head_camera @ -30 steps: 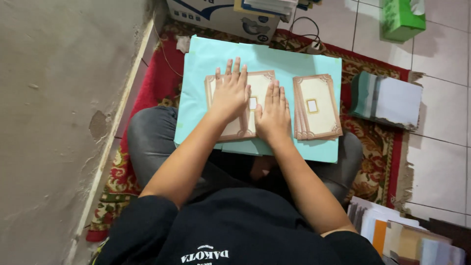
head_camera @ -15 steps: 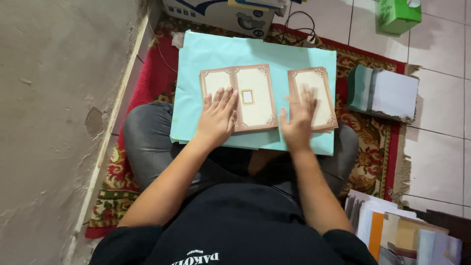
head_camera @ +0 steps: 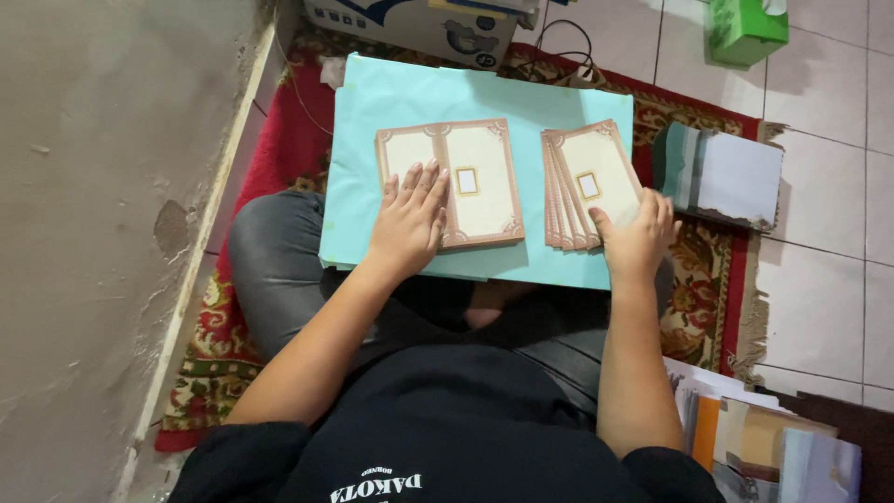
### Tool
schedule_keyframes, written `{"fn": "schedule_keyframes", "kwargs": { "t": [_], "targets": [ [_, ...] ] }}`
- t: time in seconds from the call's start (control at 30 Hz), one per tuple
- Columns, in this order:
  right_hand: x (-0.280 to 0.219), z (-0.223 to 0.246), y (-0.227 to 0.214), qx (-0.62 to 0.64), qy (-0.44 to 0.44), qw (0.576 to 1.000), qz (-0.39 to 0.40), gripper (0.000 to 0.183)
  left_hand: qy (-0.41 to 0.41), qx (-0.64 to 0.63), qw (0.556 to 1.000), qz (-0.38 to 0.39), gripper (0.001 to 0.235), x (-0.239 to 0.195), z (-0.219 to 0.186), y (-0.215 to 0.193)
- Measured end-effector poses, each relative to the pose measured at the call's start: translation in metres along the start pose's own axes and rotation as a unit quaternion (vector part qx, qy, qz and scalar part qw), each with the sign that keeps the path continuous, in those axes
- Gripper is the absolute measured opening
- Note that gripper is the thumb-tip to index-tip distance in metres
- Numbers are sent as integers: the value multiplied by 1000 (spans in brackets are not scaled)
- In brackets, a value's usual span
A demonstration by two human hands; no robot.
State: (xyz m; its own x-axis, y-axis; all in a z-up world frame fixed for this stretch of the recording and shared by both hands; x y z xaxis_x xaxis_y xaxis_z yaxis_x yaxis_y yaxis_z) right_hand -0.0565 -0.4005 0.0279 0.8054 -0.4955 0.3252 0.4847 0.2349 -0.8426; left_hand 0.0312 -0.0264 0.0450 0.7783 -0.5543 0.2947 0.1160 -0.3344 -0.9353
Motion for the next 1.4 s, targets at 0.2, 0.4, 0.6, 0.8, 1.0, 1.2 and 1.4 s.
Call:
{"fn": "schedule_keyframes", "kwargs": {
  "t": [0.2,0.4,0.6,0.8,1.0,1.2,1.4],
  "targets": [
    [-12,62,-31,-28,-73,993,-84,38,-1,-12,1000,-26,62,-2,2,1],
    [-37,218,-83,0,-204,979,25,18,-16,-69,997,-36,69,-2,13,16],
    [-29,172,-6,494,-77,838,219,27,-112,-195,970,-88,62,-14,50,21],
    [-13,178,14,469,-15,878,87,54,-240,-328,900,-160,56,-23,106,18],
    [-39,191,26,360,5,920,154,67,-171,-107,977,-71,70,-3,69,14],
    [-34,170,54,277,13,952,128,64,-160,-131,975,-80,81,-4,68,11],
    [-41,178,45,231,7,968,103,65,-157,-168,970,-83,84,-6,66,6]
  ]
}}
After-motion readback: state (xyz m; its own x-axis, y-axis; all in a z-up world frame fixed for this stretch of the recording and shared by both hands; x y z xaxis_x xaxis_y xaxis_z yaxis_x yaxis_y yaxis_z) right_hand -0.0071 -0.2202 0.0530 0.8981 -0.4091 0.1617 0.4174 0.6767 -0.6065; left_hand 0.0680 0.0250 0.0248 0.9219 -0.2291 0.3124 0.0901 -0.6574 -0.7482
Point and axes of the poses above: each hand's wrist, its own x-axis towards the middle knuckle, its own y-axis out of the palm, z = x × y, the point moved 9 cm from there along x, towards the middle knuckle, and after that the axes turned 4 degrees about x, right-handed, at the moved point
